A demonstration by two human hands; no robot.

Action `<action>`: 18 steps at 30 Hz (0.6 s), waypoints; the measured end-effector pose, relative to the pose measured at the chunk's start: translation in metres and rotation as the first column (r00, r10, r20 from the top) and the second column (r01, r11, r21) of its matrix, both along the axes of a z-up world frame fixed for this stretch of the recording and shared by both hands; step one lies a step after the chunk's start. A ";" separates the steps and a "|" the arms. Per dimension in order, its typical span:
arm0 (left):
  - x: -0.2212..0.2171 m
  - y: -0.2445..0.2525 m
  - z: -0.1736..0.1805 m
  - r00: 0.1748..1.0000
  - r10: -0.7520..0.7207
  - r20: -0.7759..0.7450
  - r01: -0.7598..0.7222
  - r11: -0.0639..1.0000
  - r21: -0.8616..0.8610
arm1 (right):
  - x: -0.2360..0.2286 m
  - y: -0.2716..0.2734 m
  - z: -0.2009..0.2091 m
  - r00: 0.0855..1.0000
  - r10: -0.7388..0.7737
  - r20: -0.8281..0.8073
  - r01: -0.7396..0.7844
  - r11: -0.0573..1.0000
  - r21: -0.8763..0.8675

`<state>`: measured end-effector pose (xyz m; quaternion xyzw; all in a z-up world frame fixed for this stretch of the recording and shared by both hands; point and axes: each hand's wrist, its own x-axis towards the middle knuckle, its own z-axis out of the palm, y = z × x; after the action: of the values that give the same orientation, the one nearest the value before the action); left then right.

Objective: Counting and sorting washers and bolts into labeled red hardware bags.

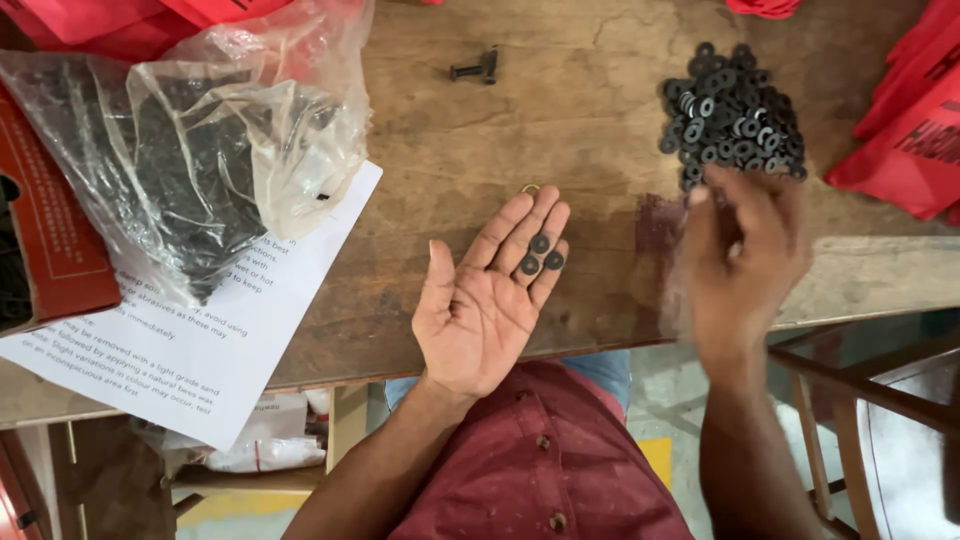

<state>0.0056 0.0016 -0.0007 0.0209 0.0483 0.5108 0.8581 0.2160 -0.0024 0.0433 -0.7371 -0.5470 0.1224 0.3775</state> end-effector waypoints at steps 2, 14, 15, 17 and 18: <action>0.000 0.000 0.001 1.000 0.000 -0.001 0.000 1.000 0.002 | 0.014 0.013 -0.002 0.997 0.005 0.083 -0.009 0.999 0.050; -0.003 -0.001 0.004 0.999 0.036 -0.010 -0.036 0.999 -0.011 | 0.036 0.034 -0.027 0.903 0.148 0.403 -0.161 0.987 -0.002; -0.003 -0.001 0.004 0.999 0.028 -0.015 -0.028 1.000 0.004 | 0.035 0.034 -0.025 0.892 0.128 0.433 -0.152 0.988 0.021; -0.003 0.000 0.005 0.999 0.027 -0.020 -0.026 0.999 0.021 | 0.032 0.030 -0.020 0.879 0.112 0.464 -0.151 0.987 0.047; -0.004 0.001 0.005 1.000 0.019 -0.016 -0.019 1.000 0.017 | 0.032 0.027 -0.018 0.923 0.121 0.365 -0.137 0.990 0.019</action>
<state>0.0019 0.0024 0.0045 0.0318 0.0510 0.5191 0.8526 0.2477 0.0251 0.0254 -0.7008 -0.6572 -0.0035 0.2772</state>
